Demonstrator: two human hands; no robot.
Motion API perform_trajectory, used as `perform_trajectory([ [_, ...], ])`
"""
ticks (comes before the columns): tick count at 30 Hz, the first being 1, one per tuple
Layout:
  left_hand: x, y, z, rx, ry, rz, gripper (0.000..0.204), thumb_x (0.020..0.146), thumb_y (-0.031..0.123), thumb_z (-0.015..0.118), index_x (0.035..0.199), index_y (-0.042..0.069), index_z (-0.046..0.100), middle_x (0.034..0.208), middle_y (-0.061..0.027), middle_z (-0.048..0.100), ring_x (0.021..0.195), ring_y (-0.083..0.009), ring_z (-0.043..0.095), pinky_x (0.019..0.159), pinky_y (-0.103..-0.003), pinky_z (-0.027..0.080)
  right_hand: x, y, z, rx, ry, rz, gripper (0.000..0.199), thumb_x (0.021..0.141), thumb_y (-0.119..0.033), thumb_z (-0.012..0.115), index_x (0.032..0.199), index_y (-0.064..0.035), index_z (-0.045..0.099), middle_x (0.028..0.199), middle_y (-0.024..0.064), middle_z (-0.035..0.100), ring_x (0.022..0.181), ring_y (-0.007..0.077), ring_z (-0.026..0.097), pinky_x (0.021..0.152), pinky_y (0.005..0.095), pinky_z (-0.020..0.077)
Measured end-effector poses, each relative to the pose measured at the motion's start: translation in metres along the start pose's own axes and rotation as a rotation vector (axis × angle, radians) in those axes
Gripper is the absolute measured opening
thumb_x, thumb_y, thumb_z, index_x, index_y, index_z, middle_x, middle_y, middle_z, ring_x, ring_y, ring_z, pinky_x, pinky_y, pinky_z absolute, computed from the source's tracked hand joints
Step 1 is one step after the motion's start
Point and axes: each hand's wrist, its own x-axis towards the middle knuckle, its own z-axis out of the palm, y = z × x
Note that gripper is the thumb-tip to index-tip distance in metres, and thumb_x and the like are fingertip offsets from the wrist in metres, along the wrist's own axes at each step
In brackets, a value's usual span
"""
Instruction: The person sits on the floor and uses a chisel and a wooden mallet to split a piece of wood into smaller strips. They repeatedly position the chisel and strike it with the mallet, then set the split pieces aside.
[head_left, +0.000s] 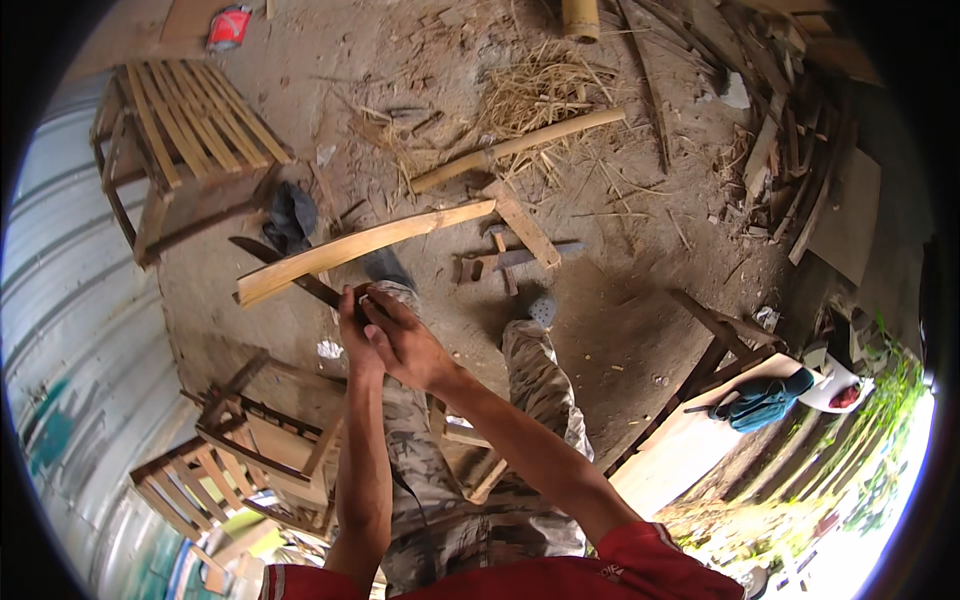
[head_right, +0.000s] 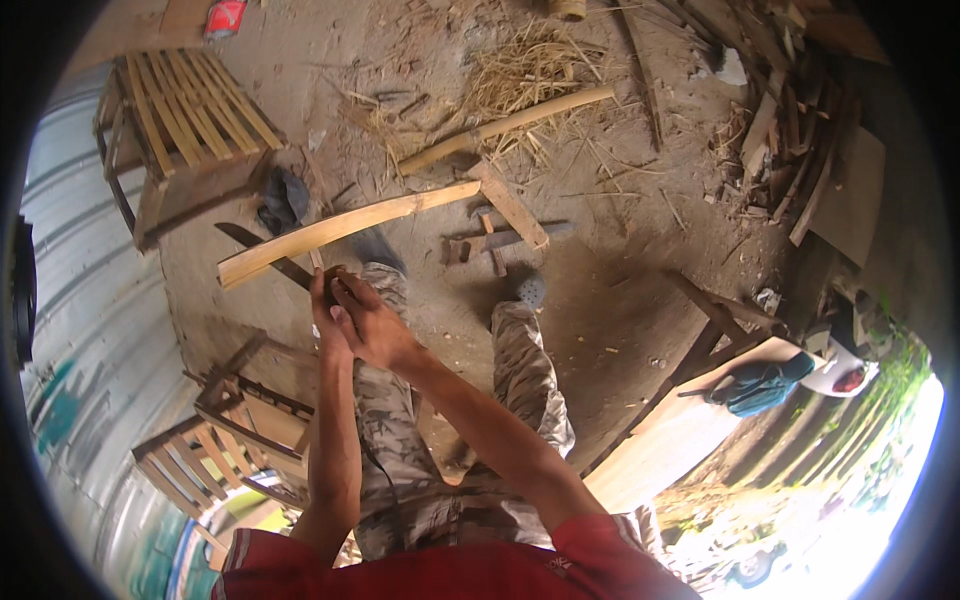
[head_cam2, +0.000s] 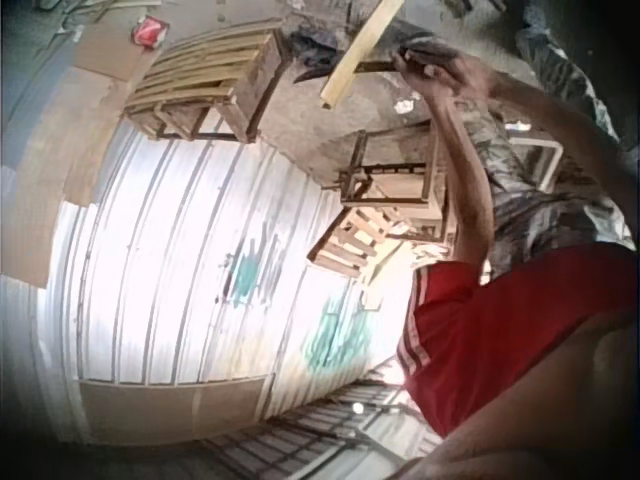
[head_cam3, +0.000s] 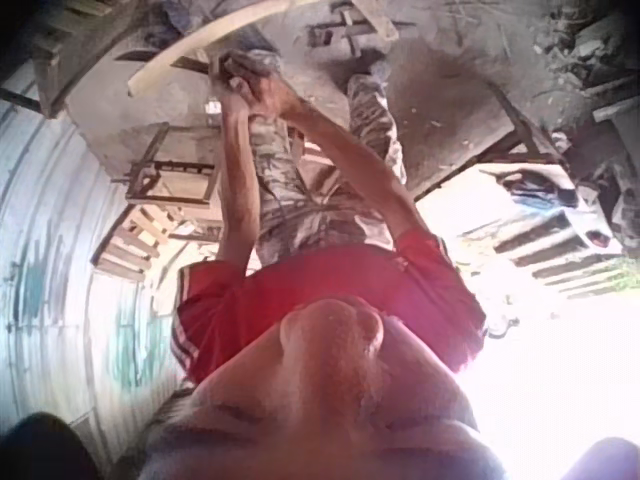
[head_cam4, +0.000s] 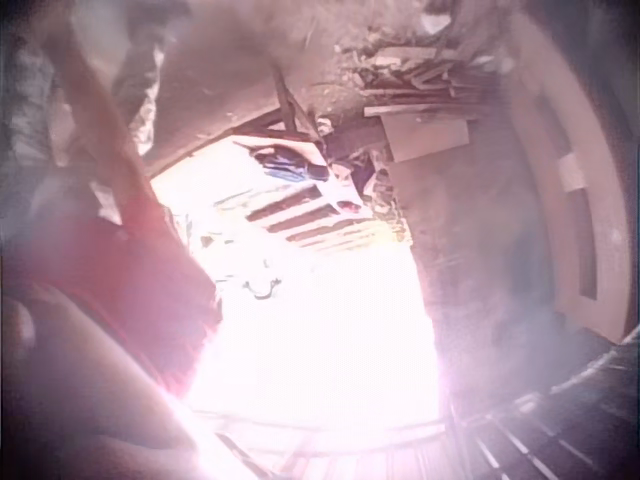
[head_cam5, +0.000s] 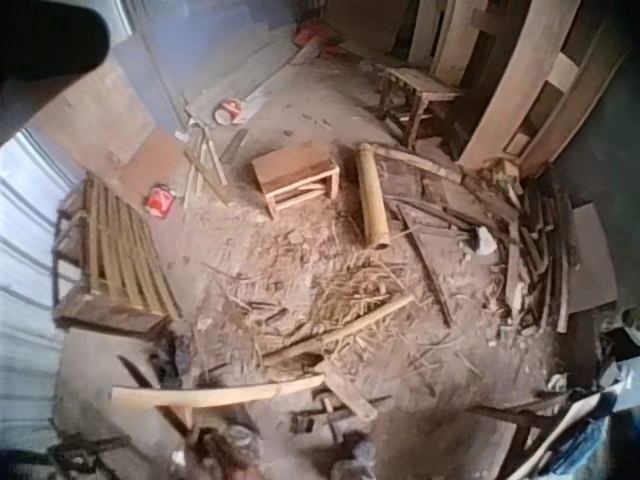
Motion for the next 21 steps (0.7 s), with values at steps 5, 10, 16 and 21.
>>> perform_trajectory([
  [5, 0.000, -0.036, -0.098, -0.155, 0.139, 0.142, 0.028, 0.095, 0.036, 0.054, 0.090, 0.010, 0.061, 0.058, 0.0010, 0.051, 0.055, -0.0174, 0.057, 0.059, -0.038, 0.049, -0.084, 0.146, -0.024, -0.109, 0.145, 0.263, 0.023, 0.095, -0.019, 0.056, 0.108, -0.0039, 0.069, 0.104, 0.0180, 0.070, 0.100, 0.0330, 0.068, 0.086, 0.0420, 0.0557],
  [10, 0.013, -0.070, -0.184, -0.315, 0.059, 0.218, 0.030, 0.098, 0.032, 0.046, 0.088, 0.007, 0.058, 0.055, 0.0007, 0.046, 0.046, -0.0159, 0.048, 0.052, -0.034, 0.044, -0.105, 0.391, -0.053, -0.700, -0.013, 1.013, 0.030, 0.089, -0.034, 0.058, 0.098, -0.0102, 0.074, 0.089, 0.0156, 0.073, 0.090, 0.0351, 0.070, 0.079, 0.0482, 0.0544],
  [16, 0.039, -0.092, -0.244, -0.479, -0.091, 0.139, 0.028, 0.098, 0.030, 0.043, 0.094, 0.004, 0.053, 0.052, 0.0006, 0.043, 0.045, -0.0140, 0.046, 0.052, -0.031, 0.043, -0.054, 0.534, -0.052, -0.329, 0.174, 1.366, 0.052, 0.088, -0.051, 0.059, 0.117, -0.0084, 0.066, 0.093, 0.0213, 0.069, 0.092, 0.0356, 0.068, 0.080, 0.0512, 0.0543],
  [21, 0.043, -0.100, -0.264, -0.549, -0.104, 0.138, 0.033, 0.099, 0.030, 0.045, 0.094, 0.001, 0.061, 0.051, 0.0000, 0.048, 0.047, -0.0132, 0.050, 0.053, -0.029, 0.044, -0.022, 0.513, 0.008, 0.173, 0.275, 1.662, 0.072, 0.080, -0.068, 0.063, 0.120, -0.0083, 0.064, 0.077, 0.0127, 0.063, 0.065, 0.0234, 0.063, 0.058, 0.0455, 0.0541],
])
